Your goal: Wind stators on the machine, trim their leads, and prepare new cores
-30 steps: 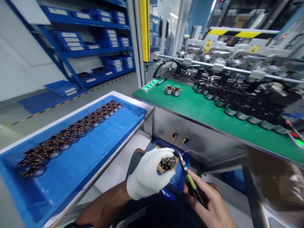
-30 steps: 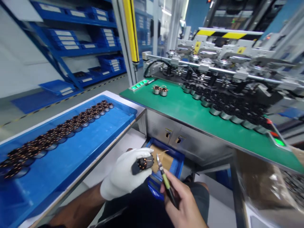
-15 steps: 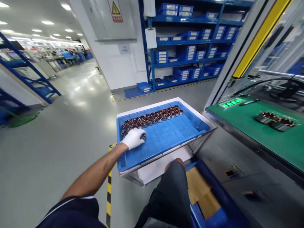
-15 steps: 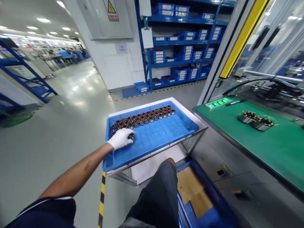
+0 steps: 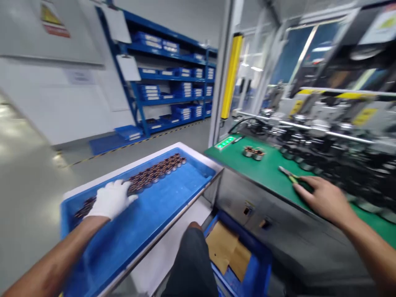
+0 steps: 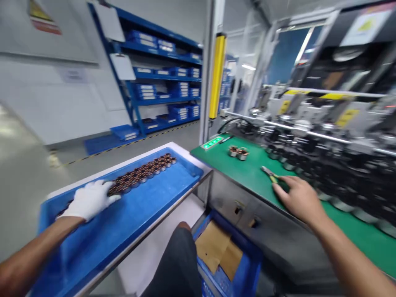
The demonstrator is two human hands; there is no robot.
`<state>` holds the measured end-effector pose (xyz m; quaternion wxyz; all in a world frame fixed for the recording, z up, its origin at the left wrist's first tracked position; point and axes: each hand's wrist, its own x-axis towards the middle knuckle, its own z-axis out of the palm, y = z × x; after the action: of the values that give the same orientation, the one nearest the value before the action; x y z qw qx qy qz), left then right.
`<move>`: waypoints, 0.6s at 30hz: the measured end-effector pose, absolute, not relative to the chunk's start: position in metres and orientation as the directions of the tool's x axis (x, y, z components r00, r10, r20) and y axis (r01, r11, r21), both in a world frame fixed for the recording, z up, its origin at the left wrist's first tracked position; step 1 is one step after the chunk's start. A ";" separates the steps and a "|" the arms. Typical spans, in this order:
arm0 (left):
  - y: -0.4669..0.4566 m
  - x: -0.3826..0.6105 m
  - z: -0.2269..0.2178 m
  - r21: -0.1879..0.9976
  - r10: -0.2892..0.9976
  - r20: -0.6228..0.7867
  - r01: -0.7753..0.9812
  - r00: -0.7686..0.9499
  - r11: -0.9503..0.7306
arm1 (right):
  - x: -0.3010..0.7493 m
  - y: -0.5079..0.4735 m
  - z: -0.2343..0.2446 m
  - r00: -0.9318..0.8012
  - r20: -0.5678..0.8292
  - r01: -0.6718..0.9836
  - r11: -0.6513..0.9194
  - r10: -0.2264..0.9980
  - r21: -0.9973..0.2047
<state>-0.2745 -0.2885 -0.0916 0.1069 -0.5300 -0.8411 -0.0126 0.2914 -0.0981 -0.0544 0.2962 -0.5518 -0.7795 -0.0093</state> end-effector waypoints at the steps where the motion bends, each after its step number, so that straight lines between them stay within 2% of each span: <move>1: -0.265 -0.255 -0.073 -0.086 0.916 0.261 0.937 -0.306 0.337 | 0.291 -0.097 -0.053 -0.203 0.449 0.892 0.354 0.870 -0.282; 3: -0.213 -0.205 -0.036 -0.084 0.905 0.425 0.994 -0.027 0.069 | 0.287 -0.094 -0.053 -0.187 0.410 0.923 0.302 0.893 -0.238; 5: -0.162 -0.145 -0.006 -0.093 0.873 0.449 0.982 0.187 -0.163 | 0.280 -0.095 -0.053 -0.175 0.389 0.937 0.274 0.905 -0.215; 8: -0.099 -0.062 0.016 -0.111 0.817 0.453 0.932 0.357 -0.346 | 0.273 -0.104 -0.048 -0.160 0.378 0.947 0.249 0.912 -0.200; 12: -0.052 0.006 0.016 -0.087 0.772 0.481 0.898 0.416 -0.431 | 0.269 -0.117 -0.041 -0.125 0.398 0.958 0.214 0.909 -0.189; 18: -0.014 0.014 0.005 0.070 0.834 0.425 0.906 0.352 -0.418 | 0.268 -0.112 -0.040 -0.078 0.420 0.947 0.199 0.904 -0.252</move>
<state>0.0142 -0.0144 0.0053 0.0888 -0.8173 -0.5322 -0.2022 0.2677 -0.1125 -0.0404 0.2495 -0.6314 -0.7330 -0.0427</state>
